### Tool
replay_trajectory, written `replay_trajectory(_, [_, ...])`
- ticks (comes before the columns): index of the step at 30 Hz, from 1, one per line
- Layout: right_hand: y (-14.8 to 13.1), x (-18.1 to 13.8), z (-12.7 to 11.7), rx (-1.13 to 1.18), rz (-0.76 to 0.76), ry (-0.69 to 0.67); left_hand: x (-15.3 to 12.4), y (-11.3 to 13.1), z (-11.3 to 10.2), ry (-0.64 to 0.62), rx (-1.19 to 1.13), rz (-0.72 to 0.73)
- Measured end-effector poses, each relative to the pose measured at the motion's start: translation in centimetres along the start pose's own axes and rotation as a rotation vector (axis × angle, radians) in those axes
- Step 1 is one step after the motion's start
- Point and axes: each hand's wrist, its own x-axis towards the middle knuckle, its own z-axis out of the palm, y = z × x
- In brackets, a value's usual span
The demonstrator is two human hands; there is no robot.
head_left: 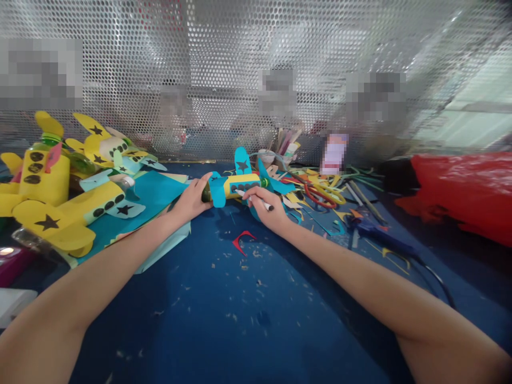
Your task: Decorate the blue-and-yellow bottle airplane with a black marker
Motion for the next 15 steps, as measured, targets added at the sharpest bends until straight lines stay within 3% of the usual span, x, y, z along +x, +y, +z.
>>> replay_trajectory(11, [0.29, 0.03, 0.06, 0.045, 0.048, 0.022, 0.0, 0.39, -0.55, 0.073, -0.055, 0.071])
replay_trajectory(15, [0.3, 0.12, 0.02, 0.101, 0.057, 0.013, 0.0, 0.27, -0.47, 0.16, -0.035, 0.104])
